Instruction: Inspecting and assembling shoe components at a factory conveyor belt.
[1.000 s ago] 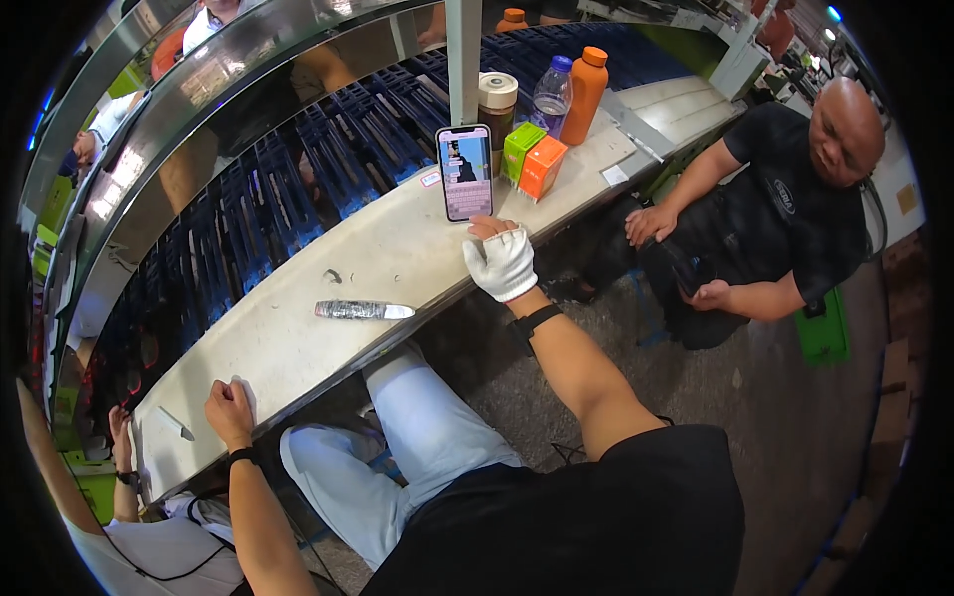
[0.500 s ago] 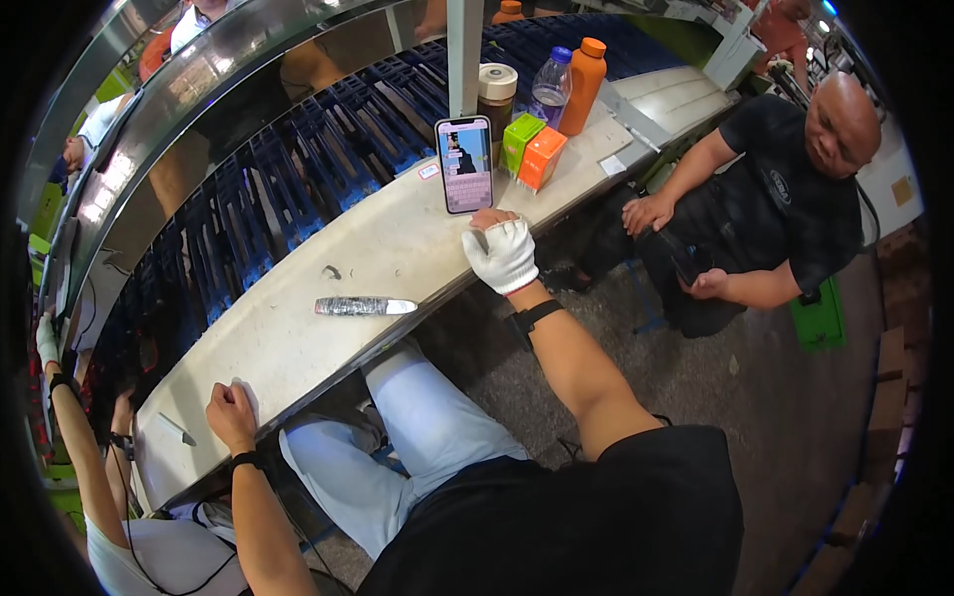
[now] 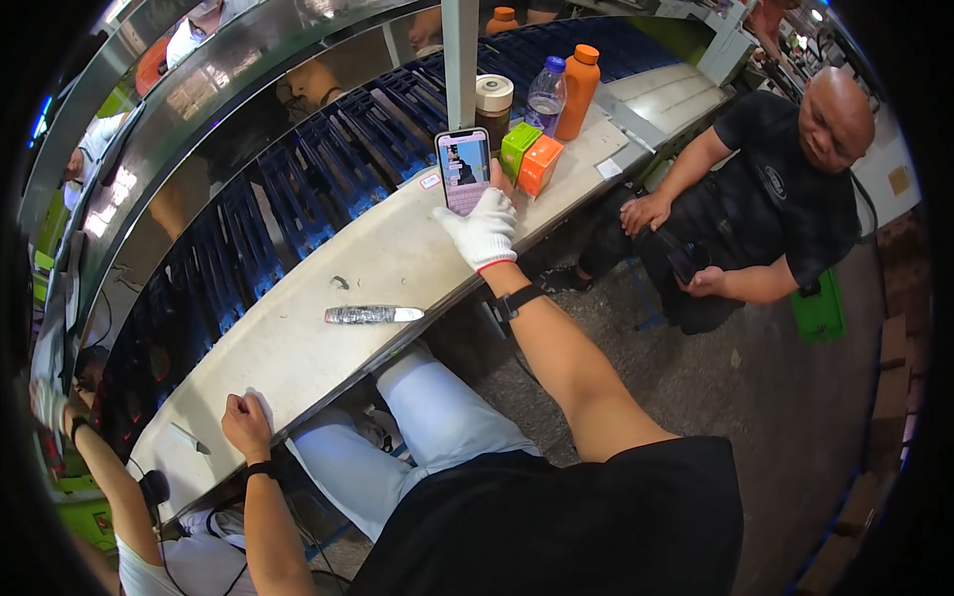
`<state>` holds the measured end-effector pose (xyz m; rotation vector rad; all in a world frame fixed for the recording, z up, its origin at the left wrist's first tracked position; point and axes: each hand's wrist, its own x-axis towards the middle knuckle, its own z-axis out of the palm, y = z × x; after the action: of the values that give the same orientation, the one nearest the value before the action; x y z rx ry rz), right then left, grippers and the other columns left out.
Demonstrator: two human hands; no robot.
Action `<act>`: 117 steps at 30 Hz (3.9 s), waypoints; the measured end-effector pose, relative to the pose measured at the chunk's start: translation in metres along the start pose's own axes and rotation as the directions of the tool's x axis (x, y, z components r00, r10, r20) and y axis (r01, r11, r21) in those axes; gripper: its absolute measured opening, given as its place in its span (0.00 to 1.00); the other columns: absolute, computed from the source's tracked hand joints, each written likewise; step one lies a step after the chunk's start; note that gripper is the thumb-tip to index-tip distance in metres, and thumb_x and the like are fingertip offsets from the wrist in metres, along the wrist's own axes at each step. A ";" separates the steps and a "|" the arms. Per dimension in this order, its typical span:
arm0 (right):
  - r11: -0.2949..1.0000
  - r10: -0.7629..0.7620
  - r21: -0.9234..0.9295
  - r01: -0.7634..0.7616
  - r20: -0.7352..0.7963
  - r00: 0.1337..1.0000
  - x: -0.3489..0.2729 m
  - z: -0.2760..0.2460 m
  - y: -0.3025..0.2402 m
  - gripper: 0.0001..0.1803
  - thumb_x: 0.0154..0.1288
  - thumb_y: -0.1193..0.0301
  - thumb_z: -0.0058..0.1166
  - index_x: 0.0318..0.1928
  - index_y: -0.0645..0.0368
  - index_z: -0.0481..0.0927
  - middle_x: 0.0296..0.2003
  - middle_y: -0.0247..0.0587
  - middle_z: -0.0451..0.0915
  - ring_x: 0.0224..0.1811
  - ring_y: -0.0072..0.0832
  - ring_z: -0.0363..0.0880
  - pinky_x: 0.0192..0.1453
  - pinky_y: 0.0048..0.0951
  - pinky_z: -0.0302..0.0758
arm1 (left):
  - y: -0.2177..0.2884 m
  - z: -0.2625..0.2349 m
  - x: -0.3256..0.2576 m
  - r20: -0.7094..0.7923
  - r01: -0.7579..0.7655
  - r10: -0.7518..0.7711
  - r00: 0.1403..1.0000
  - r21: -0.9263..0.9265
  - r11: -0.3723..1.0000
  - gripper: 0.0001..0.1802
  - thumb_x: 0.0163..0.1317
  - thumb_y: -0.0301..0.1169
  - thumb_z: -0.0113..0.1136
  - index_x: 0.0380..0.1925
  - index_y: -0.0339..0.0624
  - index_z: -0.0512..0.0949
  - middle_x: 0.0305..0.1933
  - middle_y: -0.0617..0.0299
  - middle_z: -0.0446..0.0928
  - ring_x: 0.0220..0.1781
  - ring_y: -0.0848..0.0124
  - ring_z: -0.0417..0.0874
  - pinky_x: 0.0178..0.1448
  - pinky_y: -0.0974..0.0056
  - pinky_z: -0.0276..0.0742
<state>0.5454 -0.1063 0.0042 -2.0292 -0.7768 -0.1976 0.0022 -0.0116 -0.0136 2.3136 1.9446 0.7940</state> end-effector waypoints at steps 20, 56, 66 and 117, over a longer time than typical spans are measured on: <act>0.752 -0.657 0.181 0.634 0.124 0.744 -0.100 0.020 -0.069 0.32 0.59 0.53 0.78 0.56 0.63 0.89 0.58 0.57 0.88 0.62 0.55 0.86 0.71 0.52 0.77 | -0.116 -0.014 0.228 0.116 -0.283 0.258 0.959 0.417 0.864 0.24 0.59 0.45 0.74 0.49 0.42 0.83 0.49 0.51 0.91 0.51 0.45 0.93 0.54 0.42 0.89; 0.477 -0.877 0.309 0.823 0.231 0.421 -0.073 0.069 -0.292 0.29 0.64 0.57 0.77 0.61 0.55 0.85 0.65 0.48 0.84 0.70 0.50 0.80 0.76 0.50 0.74 | -0.023 -0.142 0.083 0.230 -0.908 0.904 0.362 -0.135 0.397 0.19 0.66 0.39 0.67 0.56 0.52 0.82 0.52 0.58 0.83 0.55 0.57 0.87 0.61 0.52 0.80; 0.136 -0.938 0.431 0.892 0.345 -0.024 -0.121 0.155 -0.613 0.48 0.63 0.32 0.62 0.67 0.59 0.85 0.73 0.59 0.79 0.76 0.54 0.76 0.81 0.52 0.70 | 0.037 -0.076 -0.060 0.128 -0.695 0.727 0.675 -0.222 0.684 0.59 0.51 0.48 0.82 0.84 0.51 0.65 0.88 0.56 0.64 0.92 0.55 0.58 0.93 0.39 0.46; 0.473 -0.796 0.857 0.205 0.316 0.516 -0.245 -0.062 -0.255 0.22 0.63 0.64 0.83 0.46 0.57 0.80 0.68 0.64 0.83 0.61 0.52 0.91 0.59 0.40 0.89 | 0.052 -0.197 -0.067 -0.246 -0.363 0.273 0.930 -0.725 0.585 0.20 0.66 0.39 0.82 0.39 0.37 0.79 0.59 0.35 0.89 0.44 0.53 0.97 0.44 0.62 0.91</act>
<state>0.2102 -0.1706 0.1160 -0.9068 -1.6956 0.5225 -0.0323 -0.1446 0.1504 2.0601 0.8615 1.4459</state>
